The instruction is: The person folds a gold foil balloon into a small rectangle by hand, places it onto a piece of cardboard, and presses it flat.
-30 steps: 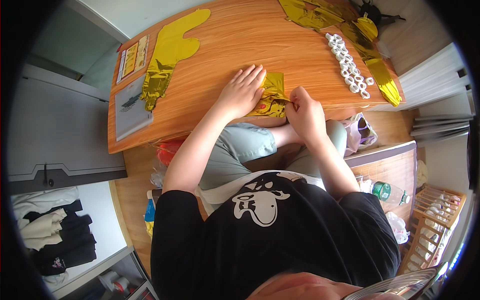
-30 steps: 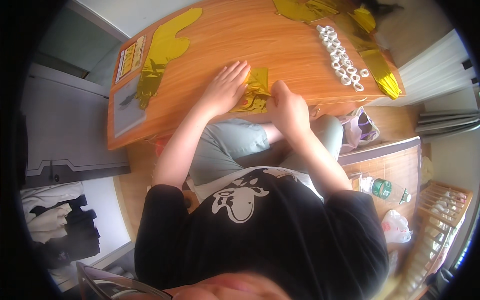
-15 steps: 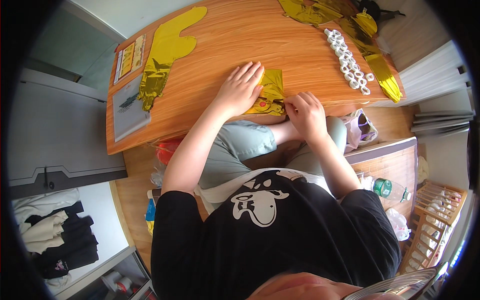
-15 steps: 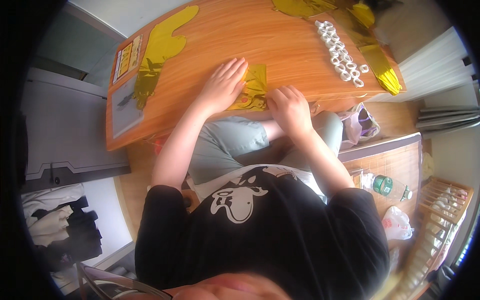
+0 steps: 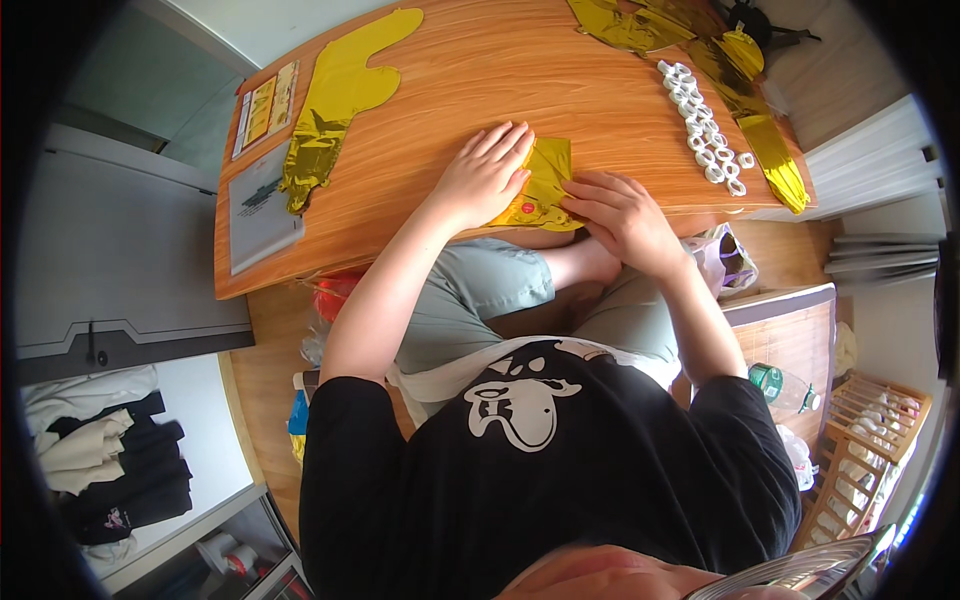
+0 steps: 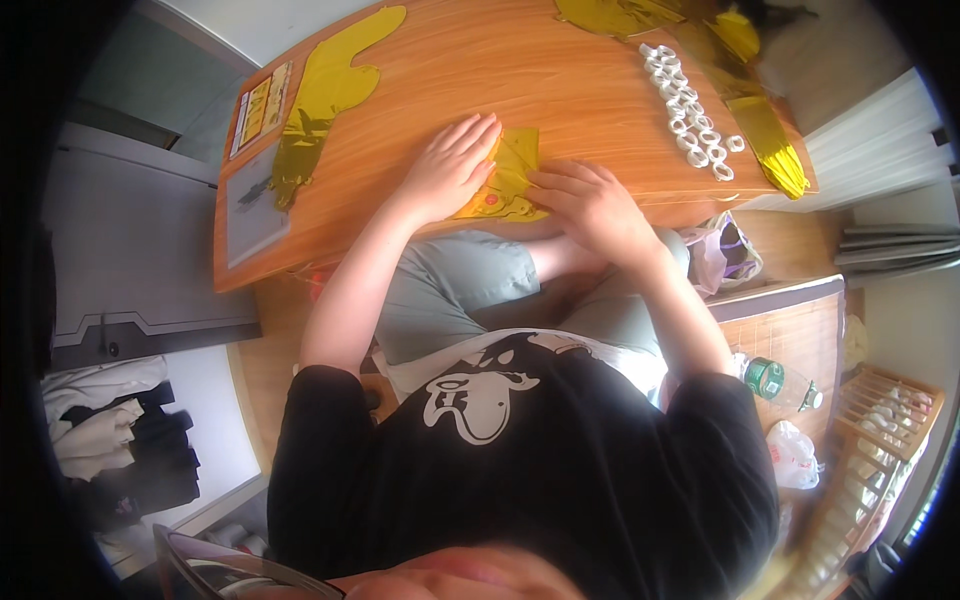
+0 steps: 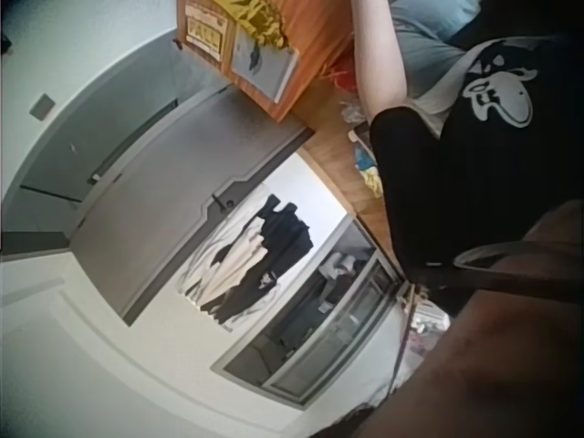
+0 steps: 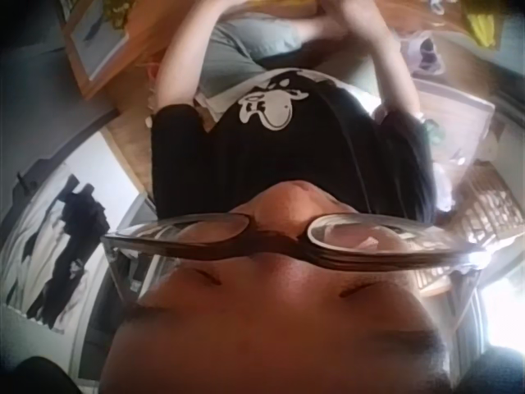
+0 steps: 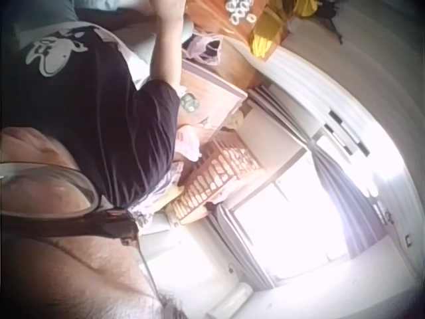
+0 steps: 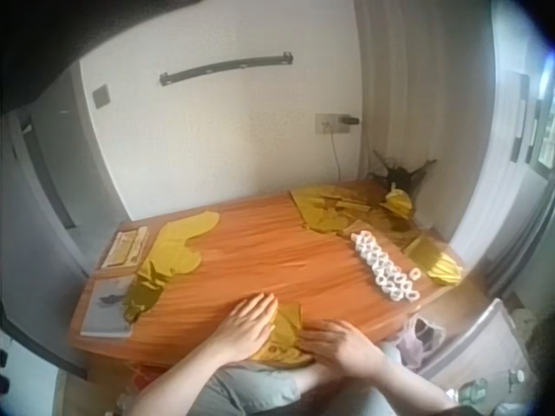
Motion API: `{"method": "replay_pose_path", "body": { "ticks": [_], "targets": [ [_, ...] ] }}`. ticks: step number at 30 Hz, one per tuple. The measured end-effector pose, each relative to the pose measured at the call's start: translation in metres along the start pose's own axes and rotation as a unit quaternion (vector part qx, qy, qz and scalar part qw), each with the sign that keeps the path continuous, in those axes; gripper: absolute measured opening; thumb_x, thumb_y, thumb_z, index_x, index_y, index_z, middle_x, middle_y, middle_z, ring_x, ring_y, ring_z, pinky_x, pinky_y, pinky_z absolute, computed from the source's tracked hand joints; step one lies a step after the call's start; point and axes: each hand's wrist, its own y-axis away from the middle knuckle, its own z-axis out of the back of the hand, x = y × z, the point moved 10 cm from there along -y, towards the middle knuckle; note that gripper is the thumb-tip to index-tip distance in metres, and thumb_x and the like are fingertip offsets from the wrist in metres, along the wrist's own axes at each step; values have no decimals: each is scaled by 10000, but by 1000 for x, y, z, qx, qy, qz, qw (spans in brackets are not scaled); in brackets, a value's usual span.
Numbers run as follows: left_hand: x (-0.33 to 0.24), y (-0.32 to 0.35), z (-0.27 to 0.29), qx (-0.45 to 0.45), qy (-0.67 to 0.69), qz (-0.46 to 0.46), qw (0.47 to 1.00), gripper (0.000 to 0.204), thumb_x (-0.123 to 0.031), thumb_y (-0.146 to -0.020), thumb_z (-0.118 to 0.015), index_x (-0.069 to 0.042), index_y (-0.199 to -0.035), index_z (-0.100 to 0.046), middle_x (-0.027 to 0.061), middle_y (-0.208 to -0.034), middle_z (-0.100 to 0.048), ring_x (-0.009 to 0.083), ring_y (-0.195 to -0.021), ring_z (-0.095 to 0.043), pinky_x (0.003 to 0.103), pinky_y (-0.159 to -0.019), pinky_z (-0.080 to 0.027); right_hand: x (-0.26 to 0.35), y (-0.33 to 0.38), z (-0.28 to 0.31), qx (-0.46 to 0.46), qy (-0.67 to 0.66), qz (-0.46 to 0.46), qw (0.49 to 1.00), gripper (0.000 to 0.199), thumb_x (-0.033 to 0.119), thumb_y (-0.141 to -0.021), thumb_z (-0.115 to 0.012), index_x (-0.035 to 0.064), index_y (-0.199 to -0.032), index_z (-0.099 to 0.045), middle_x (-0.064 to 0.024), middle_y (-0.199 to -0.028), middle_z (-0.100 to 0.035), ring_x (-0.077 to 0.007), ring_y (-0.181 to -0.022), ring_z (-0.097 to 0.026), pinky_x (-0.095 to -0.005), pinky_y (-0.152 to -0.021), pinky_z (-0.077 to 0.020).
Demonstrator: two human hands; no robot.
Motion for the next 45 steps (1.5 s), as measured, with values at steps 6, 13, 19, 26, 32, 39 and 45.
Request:
{"method": "replay_pose_path", "body": {
  "ticks": [6,13,19,26,32,39,45],
  "targets": [
    [0,2,0,-5,-2,-11,1000,574,-294,-1071,-502,-29,-1568,-388,136,-1646,-376,313,-1530,-333,441,-1256,-278,4,-14,8,5,-35,83,996,320,26,-817,-738,71,-1134,-738,-81,-1275,-710,-310,-1241,-635,-447,-1033,-521],
    [-1,4,2,-13,4,-5,1000,568,-276,-1060,-512,-23,-1557,-401,147,-1635,-390,320,-1524,-342,447,-1245,-290,-2,-19,-7,62,-95,133,984,290,-10,-820,-729,52,-1103,-730,-114,-1220,-720,-338,-1207,-651,-451,-1023,-531],
    [-4,2,8,-12,16,3,1000,557,-266,-1057,-500,-18,-1547,-409,156,-1632,-390,323,-1522,-345,448,-1241,-293,-7,-40,-6,16,-196,52,979,178,5,-892,-702,47,-1064,-716,-137,-1068,-738,-332,-1033,-689,-446,-897,-538],
    [-1,1,3,13,15,8,1000,611,-95,-987,-481,-29,-1582,-359,150,-1647,-366,300,-1542,-312,435,-1271,-258,-45,-56,-26,-20,-211,-232,949,173,133,-967,-669,14,-1090,-696,-171,-936,-718,-365,-858,-690,-431,-798,-542],
    [11,3,-1,-12,79,18,997,591,-216,-1068,-443,-50,-1614,-291,194,-1648,-346,329,-1535,-325,450,-1262,-269,-41,-69,-32,-21,-106,-190,976,216,201,-965,-669,22,-1082,-698,-189,-967,-720,-388,-893,-691,-447,-802,-542],
    [31,14,31,34,336,46,940,747,-202,-1012,-609,-98,-1650,-234,173,-1707,-233,292,-1588,-209,490,-1296,-118,-47,-69,-38,-24,-84,-200,976,212,217,-963,-668,32,-1061,-698,-179,-968,-723,-387,-894,-693,-452,-795,-547],
    [40,40,17,168,151,13,974,995,-531,-875,-753,-57,-1624,-301,165,-1721,-186,313,-1609,-90,540,-1294,-74,-41,-69,-36,-53,-60,-181,980,181,194,-943,-692,39,-1036,-705,-166,-956,-725,-376,-863,-698,-441,-767,-557]
  ]
}}
